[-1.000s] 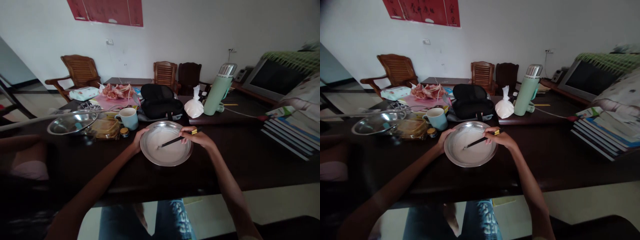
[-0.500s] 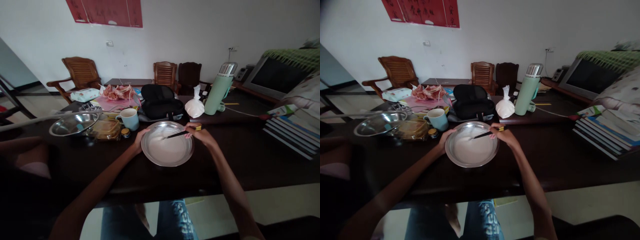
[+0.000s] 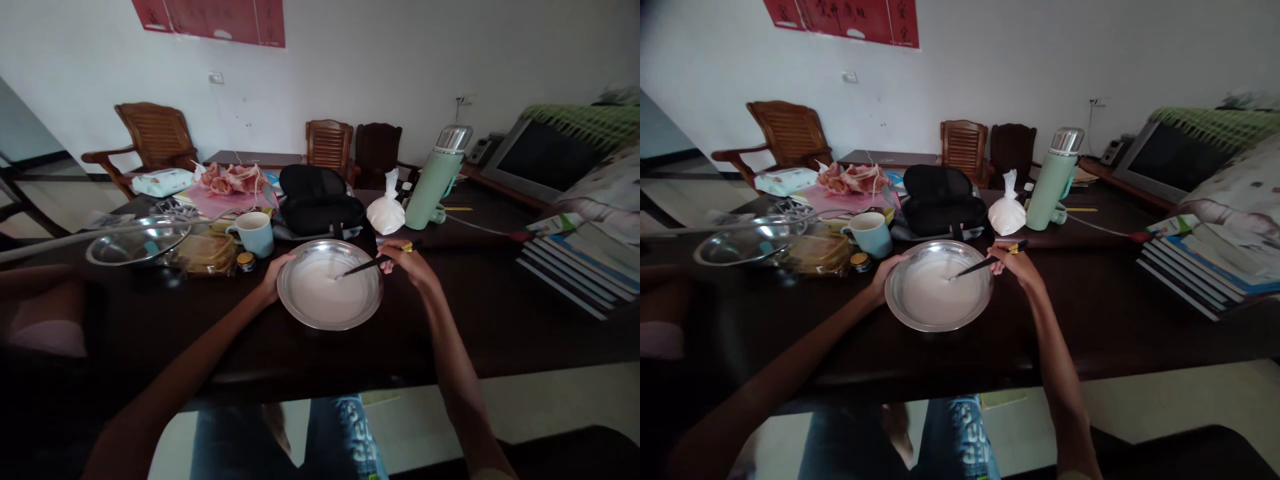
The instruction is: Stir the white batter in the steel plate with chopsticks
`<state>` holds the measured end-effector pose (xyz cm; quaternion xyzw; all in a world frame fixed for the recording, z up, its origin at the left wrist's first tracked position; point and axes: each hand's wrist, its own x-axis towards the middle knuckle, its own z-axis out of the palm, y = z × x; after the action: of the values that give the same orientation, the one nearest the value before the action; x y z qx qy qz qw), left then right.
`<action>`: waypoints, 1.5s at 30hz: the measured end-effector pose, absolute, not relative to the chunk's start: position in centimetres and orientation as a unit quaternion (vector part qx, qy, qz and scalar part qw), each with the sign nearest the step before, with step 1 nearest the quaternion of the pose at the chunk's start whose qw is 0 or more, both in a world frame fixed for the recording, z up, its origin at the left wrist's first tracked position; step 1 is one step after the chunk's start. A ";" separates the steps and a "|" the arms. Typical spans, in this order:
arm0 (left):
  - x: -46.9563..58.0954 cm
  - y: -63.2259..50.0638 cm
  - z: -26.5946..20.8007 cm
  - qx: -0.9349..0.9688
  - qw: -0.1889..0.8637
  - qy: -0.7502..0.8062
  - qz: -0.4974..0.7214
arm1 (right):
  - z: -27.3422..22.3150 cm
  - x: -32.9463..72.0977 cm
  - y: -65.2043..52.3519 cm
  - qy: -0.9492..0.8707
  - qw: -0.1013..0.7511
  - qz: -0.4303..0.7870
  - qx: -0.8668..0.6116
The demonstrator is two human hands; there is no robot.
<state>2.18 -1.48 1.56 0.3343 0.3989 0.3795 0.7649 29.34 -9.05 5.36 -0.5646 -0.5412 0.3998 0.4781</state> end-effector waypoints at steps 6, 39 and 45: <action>2.2 -1.5 1.6 0.333 0.765 0.398 0.381 | 5.1 27.8 -9.1 -0.587 0.438 0.430 -0.528; 2.1 -1.3 1.2 0.344 0.761 0.398 0.379 | 5.7 28.7 -9.7 -0.599 0.409 0.463 -0.509; 2.1 -1.3 1.3 0.340 0.761 0.409 0.370 | 5.4 28.6 -9.2 -0.577 0.471 0.391 -0.540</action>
<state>2.07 -1.30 1.29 0.3397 0.4093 0.3704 0.7614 28.62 -9.25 5.37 -0.5400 -0.5772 0.3913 0.4714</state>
